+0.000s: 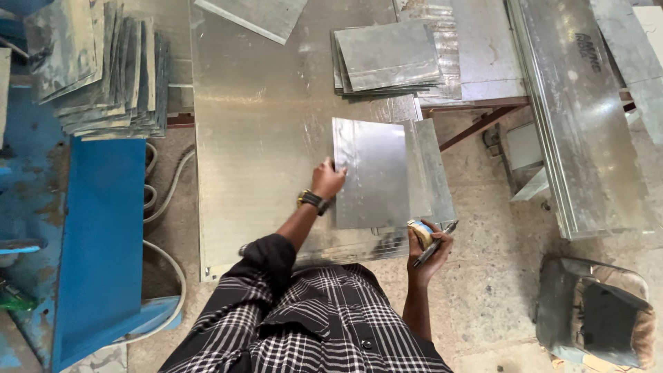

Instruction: The person uses a metal ruler and a black marker to draw straight lines on multiple rectangular metal sheets. They repeatedly pick up a sheet, align the ruler, draw a line, and then place the sheet back into a stack or onto the workbench. The process is repeated for several sheets in a consistent sequence.

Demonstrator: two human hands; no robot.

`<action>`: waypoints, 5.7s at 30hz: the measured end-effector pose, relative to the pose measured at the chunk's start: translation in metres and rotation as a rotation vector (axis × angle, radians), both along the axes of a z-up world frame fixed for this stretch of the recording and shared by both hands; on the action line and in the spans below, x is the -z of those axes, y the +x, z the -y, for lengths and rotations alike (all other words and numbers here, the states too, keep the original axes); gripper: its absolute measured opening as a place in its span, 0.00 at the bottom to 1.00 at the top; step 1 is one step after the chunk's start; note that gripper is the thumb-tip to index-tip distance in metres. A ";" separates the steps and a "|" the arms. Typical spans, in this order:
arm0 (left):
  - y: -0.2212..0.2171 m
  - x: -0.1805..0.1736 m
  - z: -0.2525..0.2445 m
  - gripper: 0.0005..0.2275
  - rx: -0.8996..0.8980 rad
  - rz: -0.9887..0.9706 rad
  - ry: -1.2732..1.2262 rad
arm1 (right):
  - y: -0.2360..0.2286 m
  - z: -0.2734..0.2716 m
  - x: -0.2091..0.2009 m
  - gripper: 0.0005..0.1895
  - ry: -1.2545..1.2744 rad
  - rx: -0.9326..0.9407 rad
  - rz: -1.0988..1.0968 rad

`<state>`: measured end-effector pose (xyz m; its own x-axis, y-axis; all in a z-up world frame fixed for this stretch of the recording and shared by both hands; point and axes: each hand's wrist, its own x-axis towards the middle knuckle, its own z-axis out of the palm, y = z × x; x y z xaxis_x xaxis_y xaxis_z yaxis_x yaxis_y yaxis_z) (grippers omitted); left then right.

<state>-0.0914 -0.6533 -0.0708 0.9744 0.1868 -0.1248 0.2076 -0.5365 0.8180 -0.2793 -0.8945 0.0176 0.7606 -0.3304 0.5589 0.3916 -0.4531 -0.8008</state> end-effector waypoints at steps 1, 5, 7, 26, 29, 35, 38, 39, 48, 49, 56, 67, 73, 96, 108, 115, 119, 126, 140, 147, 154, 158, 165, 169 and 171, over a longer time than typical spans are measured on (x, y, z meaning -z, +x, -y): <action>-0.002 -0.021 -0.014 0.17 0.031 0.063 -0.123 | -0.001 -0.001 0.000 0.25 0.018 0.003 -0.007; -0.035 -0.146 -0.084 0.13 0.119 0.188 -0.078 | -0.002 -0.005 0.006 0.26 0.084 0.008 -0.024; -0.063 -0.206 -0.127 0.10 0.143 0.342 0.200 | -0.002 -0.005 0.009 0.27 0.085 0.011 -0.025; -0.070 -0.009 -0.152 0.14 0.025 -0.247 0.909 | 0.027 -0.092 -0.020 0.24 -0.030 -0.361 -0.046; -0.090 -0.049 -0.182 0.14 -0.022 -0.071 0.627 | 0.031 -0.112 -0.026 0.23 -0.033 -0.481 -0.059; -0.126 -0.099 -0.170 0.20 0.230 -0.289 -0.546 | 0.051 -0.174 -0.035 0.22 -0.133 -0.716 -0.146; -0.132 -0.095 -0.177 0.18 0.260 -0.223 -0.656 | 0.066 -0.212 -0.047 0.20 -0.224 -0.806 -0.020; -0.132 -0.090 -0.183 0.18 0.233 -0.203 -0.677 | 0.071 -0.222 -0.051 0.19 -0.272 -0.826 0.047; -0.080 0.004 -0.349 0.10 -0.430 0.325 -0.483 | 0.155 -0.264 -0.034 0.09 -0.848 -0.850 0.200; -0.077 0.016 -0.369 0.11 -0.548 0.262 -0.431 | 0.165 -0.262 -0.033 0.10 -0.884 -0.846 0.193; -0.065 0.053 -0.381 0.15 -0.749 0.201 -0.028 | 0.221 -0.270 -0.044 0.10 -1.067 -0.846 0.104; -0.087 -0.027 -0.320 0.06 -0.959 0.492 0.297 | 0.227 -0.279 -0.044 0.12 -1.088 -0.926 0.018; -0.081 -0.064 -0.234 0.13 -0.349 0.627 0.272 | 0.218 -0.281 -0.044 0.13 -1.080 -0.946 -0.022; -0.071 -0.050 -0.193 0.15 0.086 0.506 0.571 | 0.204 -0.253 -0.040 0.14 -1.046 -0.908 -0.201; -0.081 -0.045 -0.226 0.15 -0.071 0.454 0.549 | 0.197 -0.295 -0.043 0.17 -1.037 -0.946 -0.122; -0.084 -0.054 -0.230 0.18 -0.216 0.485 0.558 | 0.198 -0.309 -0.046 0.14 -1.046 -0.961 -0.109; -0.086 -0.048 -0.230 0.17 -0.230 0.445 0.574 | 0.199 -0.319 -0.049 0.16 -1.058 -0.987 -0.085; -0.084 -0.024 -0.227 0.18 -0.166 0.464 0.594 | 0.194 -0.317 -0.053 0.19 -1.013 -1.004 -0.053; -0.092 -0.056 -0.201 0.36 0.076 0.164 0.721 | 0.210 -0.254 -0.030 0.13 -1.051 -0.872 -0.140; -0.086 -0.053 -0.190 0.39 0.106 -0.056 0.712 | 0.207 -0.255 -0.031 0.13 -1.043 -0.866 -0.191; -0.086 -0.037 -0.187 0.42 0.067 0.035 0.747 | 0.208 -0.257 -0.029 0.14 -1.050 -0.869 -0.181; -0.088 -0.037 -0.188 0.43 0.079 0.042 0.766 | 0.208 -0.262 -0.037 0.14 -0.975 -0.900 -0.222; -0.086 -0.056 -0.186 0.43 0.112 -0.060 0.736 | 0.222 -0.266 -0.018 0.13 -0.281 -1.052 -0.373; -0.084 -0.063 -0.182 0.44 0.118 -0.100 0.735 | 0.233 -0.264 0.031 0.18 0.253 -0.951 -0.634; -0.084 -0.065 -0.183 0.44 0.115 -0.090 0.717 | 0.240 -0.266 0.045 0.18 0.413 -0.934 -0.702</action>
<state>-0.1758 -0.4699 -0.0055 0.9845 0.1497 -0.0910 0.1675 -0.9563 0.2395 -0.0395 -0.6285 -0.0278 0.8920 0.4444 -0.0822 -0.1430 0.1050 -0.9841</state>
